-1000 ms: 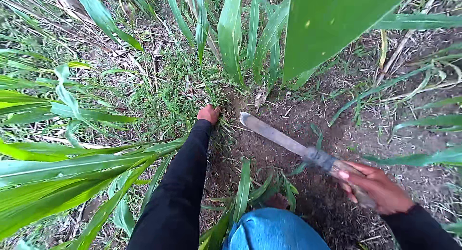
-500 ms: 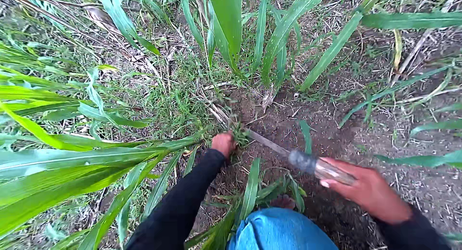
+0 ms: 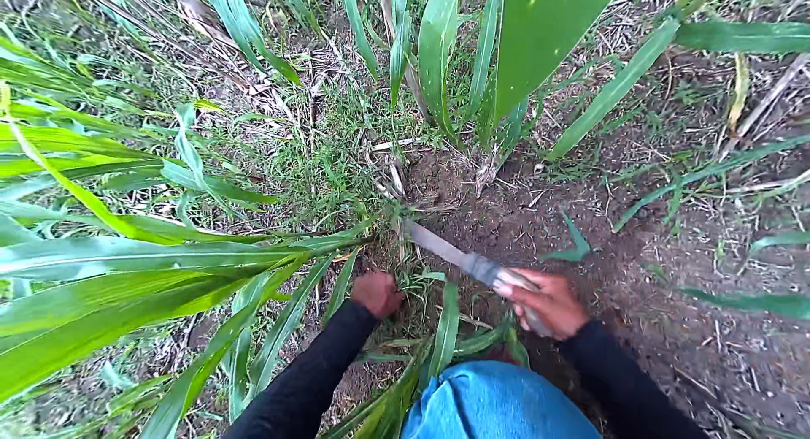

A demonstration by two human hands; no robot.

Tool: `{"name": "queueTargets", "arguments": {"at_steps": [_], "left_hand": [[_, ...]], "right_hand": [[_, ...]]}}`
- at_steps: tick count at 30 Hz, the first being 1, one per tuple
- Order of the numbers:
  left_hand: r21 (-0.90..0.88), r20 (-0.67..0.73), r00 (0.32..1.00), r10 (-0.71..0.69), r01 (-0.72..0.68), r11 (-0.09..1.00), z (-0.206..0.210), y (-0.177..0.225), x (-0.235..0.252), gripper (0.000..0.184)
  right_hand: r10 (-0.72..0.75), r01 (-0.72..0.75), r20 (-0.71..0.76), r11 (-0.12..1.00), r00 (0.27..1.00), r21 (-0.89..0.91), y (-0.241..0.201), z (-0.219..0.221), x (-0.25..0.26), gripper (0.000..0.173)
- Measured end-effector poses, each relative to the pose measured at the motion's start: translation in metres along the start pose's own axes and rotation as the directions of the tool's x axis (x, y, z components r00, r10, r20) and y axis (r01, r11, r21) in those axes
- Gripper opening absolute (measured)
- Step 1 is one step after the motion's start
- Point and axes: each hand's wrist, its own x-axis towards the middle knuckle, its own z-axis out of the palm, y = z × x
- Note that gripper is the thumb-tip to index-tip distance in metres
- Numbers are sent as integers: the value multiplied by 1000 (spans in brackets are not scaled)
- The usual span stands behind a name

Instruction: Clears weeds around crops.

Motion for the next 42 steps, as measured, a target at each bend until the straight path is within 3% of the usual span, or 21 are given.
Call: {"name": "queueTargets", "arguments": {"at_steps": [3,6,9,11,13,16,19,21,24,25,27,29,34,36,38,40,42], "left_hand": [[-21,-37,999,-31,31,999,-3,4,1,47],[13,32,999,-35,35,999,10,-4,6,48],[34,94,994,-52,49,998,31,-15,7,48],[63,128,990,-57,49,997,37,-14,3,47],[59,123,991,-58,51,997,32,-7,-3,43],[-7,-41,998,-41,41,999,5,11,-11,39],[-4,-295,955,41,-44,999,-23,20,7,54],[30,-449,889,88,-84,996,-43,26,41,56],[-14,-550,835,11,-22,1000,-71,25,85,50],[-36,-541,840,-35,18,999,-79,23,92,48],[-77,-493,861,-129,104,992,-86,15,96,52],[-96,-429,880,-204,180,979,-85,-5,100,57],[-180,-208,955,-210,173,968,-103,-36,98,34],[-214,-180,954,-238,199,956,-112,-39,98,34],[-243,-161,960,-229,187,952,-115,-37,98,37],[-295,-159,965,-211,158,942,-112,-32,99,49],[-351,-155,956,-251,185,918,-106,-36,104,62]], "right_hand": [[-56,55,-65,998,996,-13,2,8,3,49],[-53,51,-79,998,996,-22,11,-51,-32,50],[36,-33,-31,995,999,92,19,-98,-61,44],[95,-95,8,989,995,117,14,-90,-56,42],[122,-124,51,991,991,54,-2,-49,-23,42],[93,-93,18,995,996,40,-15,7,24,38],[46,-46,18,999,999,24,-1,14,24,42],[-46,44,-21,995,999,-93,12,14,23,49],[-313,270,-51,881,948,-388,24,22,17,59],[-391,328,-63,841,918,-431,29,24,15,59],[-379,320,-77,860,922,-396,27,17,4,57],[-273,246,-87,940,958,-235,20,-9,-13,53],[5,-1,-51,997,999,75,27,-87,-47,45],[82,-83,15,994,997,74,12,-74,-30,42],[127,-130,94,991,988,31,-11,-28,8,39],[117,-119,97,993,988,16,-27,17,40,39],[91,-95,107,995,990,26,-27,33,49,39]]}}
